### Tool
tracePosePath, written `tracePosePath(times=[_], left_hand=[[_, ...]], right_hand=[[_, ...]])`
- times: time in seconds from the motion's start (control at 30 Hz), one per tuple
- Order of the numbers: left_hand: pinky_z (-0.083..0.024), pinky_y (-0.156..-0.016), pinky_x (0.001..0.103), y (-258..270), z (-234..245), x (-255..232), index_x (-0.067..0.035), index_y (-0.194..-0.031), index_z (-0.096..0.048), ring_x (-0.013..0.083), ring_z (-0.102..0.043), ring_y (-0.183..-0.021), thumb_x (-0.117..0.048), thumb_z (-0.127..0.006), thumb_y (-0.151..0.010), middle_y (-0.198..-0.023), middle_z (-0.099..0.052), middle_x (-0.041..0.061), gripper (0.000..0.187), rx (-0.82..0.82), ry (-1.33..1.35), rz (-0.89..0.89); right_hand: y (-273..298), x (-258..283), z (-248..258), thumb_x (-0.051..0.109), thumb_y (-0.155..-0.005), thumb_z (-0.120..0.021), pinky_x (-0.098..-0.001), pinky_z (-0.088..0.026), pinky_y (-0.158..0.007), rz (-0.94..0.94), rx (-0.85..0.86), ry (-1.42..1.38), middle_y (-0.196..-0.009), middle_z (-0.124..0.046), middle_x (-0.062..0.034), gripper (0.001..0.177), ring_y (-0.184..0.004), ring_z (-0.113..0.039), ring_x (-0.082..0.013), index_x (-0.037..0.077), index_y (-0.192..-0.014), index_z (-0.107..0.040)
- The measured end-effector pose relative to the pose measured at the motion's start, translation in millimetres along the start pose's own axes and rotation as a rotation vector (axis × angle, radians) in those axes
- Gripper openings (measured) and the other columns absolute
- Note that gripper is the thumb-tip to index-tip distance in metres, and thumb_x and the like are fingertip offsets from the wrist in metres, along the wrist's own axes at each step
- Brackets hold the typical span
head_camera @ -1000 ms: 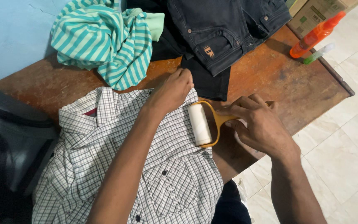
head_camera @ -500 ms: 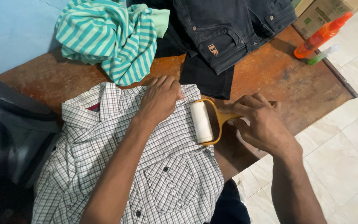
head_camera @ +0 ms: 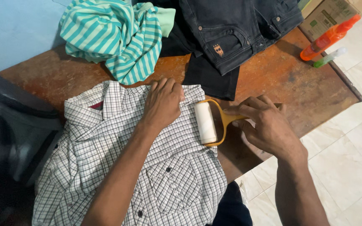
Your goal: The person uses a lint roller to remove lint from a checkered shirt laid on a wooden table. They roll the sticky roller over the shirt's front, sleeves, and collar, then fold the shirt and continue rolling the other side.
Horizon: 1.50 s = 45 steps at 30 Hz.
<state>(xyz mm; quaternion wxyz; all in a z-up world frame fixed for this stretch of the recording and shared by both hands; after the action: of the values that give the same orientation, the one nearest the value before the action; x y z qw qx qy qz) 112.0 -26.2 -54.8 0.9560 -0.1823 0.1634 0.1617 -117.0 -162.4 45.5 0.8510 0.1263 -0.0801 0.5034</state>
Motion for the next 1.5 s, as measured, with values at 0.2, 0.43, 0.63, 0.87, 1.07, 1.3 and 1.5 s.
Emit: tracePosePath(times=[0.2,0.43,0.63,0.87,1.07,1.3,1.5], left_hand=[[-0.042,-0.103,0.05,-7,-6,7,-0.007,-0.083,-0.068,0.0244,-0.062,-0.099,0.0,-0.069,-0.08,-0.091,-0.065,0.007,0.008,0.018,0.147,0.122],[-0.045,-0.099,0.048,-9,-8,8,-0.007,-0.084,-0.066,0.0246,-0.061,-0.097,-0.009,-0.073,-0.084,-0.092,-0.064,0.008,0.007,0.031,0.102,0.115],[-0.049,-0.094,0.043,8,7,8,-0.007,-0.088,-0.062,0.0245,-0.059,-0.095,-0.01,-0.065,-0.098,-0.092,-0.059,0.008,0.011,-0.226,-0.064,-0.054],[-0.049,-0.09,0.042,75,26,-13,-0.004,-0.105,-0.063,0.0253,-0.057,-0.099,-0.021,-0.063,-0.1,-0.104,-0.059,0.01,0.017,-0.084,-0.052,-0.048],[-0.038,-0.109,0.052,104,40,-13,0.003,-0.132,-0.055,0.0331,-0.049,-0.13,-0.047,-0.064,-0.092,-0.141,-0.051,0.02,0.065,-0.015,-0.101,0.056],[-0.012,-0.121,0.06,118,35,-8,0.0,-0.151,-0.039,0.0323,-0.022,-0.152,-0.068,-0.042,-0.095,-0.163,-0.031,0.016,0.088,0.08,-0.151,0.08],[-0.007,-0.119,0.06,121,35,0,-0.003,-0.152,-0.036,0.0338,-0.017,-0.151,-0.075,-0.036,-0.092,-0.163,-0.028,0.014,0.094,0.086,-0.186,0.075]], right_hand=[[0,-1,-1,0.011,-0.077,-0.075,-0.0697,-0.031,-0.107,-0.001,-0.007,0.017,-0.123,-0.068,0.0021,0.039,-0.124,-0.053,-0.0243,0.025,-0.114,-0.077],[1,1,1,0.009,-0.075,-0.075,-0.0652,-0.034,-0.108,0.001,-0.016,-0.022,-0.123,-0.069,0.0036,0.042,-0.117,-0.056,-0.0224,0.025,-0.115,-0.077],[3,-1,0,0.012,-0.074,-0.078,-0.0531,-0.04,-0.092,0.135,-0.152,-0.003,-0.109,-0.071,0.0013,0.038,-0.104,-0.057,-0.0218,0.022,-0.11,-0.079],[-11,18,-13,0.016,-0.082,-0.078,-0.0475,-0.038,-0.087,0.267,-0.364,-0.079,-0.107,-0.068,-0.0004,0.021,-0.102,-0.057,-0.0223,0.016,-0.103,-0.079],[-27,9,-5,0.016,-0.08,-0.078,-0.0521,-0.035,-0.087,0.225,-0.31,-0.009,-0.105,-0.069,-0.0015,0.03,-0.104,-0.059,-0.0239,0.022,-0.109,-0.081],[-27,3,-1,0.019,-0.078,-0.08,-0.0518,-0.037,-0.09,0.182,-0.301,0.082,-0.105,-0.069,-0.0022,0.031,-0.106,-0.058,-0.0226,0.021,-0.109,-0.08],[-40,16,-22,0.025,-0.087,-0.076,-0.0528,-0.04,-0.097,0.236,-0.213,0.02,-0.107,-0.069,-0.0025,0.025,-0.105,-0.058,-0.0202,0.021,-0.111,-0.079]])
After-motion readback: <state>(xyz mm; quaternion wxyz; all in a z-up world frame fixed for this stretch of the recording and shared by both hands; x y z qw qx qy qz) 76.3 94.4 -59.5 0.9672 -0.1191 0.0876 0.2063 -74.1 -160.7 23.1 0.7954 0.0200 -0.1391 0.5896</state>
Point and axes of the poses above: each hand's wrist, its own y-axis away from the middle knuckle, its own z-axis out of the back of the hand, x = y × z, the point moved 1 cm from there along -y, towards the middle knuckle
